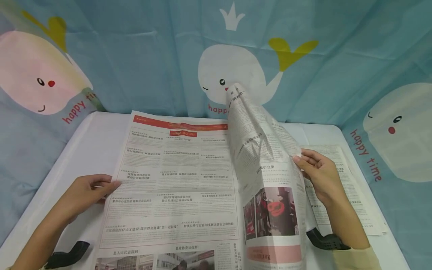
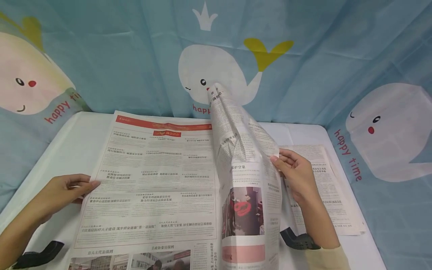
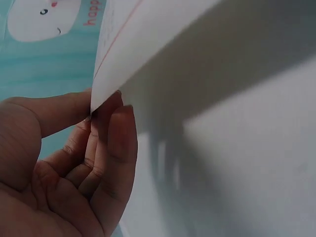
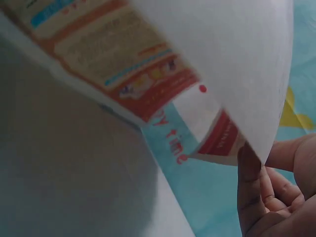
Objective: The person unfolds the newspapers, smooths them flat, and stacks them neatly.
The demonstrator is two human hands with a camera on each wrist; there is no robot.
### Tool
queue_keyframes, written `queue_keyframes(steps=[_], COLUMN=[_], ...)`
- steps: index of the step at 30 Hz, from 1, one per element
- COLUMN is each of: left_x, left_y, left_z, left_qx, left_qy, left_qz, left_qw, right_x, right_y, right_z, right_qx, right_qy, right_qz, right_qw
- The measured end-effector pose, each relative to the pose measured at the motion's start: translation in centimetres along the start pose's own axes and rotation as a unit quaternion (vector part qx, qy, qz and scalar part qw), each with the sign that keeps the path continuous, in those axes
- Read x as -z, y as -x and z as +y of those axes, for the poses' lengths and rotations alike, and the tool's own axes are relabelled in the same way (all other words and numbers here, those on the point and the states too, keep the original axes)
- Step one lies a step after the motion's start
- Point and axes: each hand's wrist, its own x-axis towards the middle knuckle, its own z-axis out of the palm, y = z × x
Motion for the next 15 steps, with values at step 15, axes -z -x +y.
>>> queue_keyframes(steps=[15], left_x=[2.4], left_y=[-0.3], left_z=[-1.7], left_qx=[0.037], left_qy=[-0.045], left_qz=[0.026], left_qw=[0.9979], right_x=[4.7], right_y=[-0.4], right_z=[2.7], right_qx=[-0.005], right_qy=[0.144], right_qz=[0.028], right_qw=[0.9892])
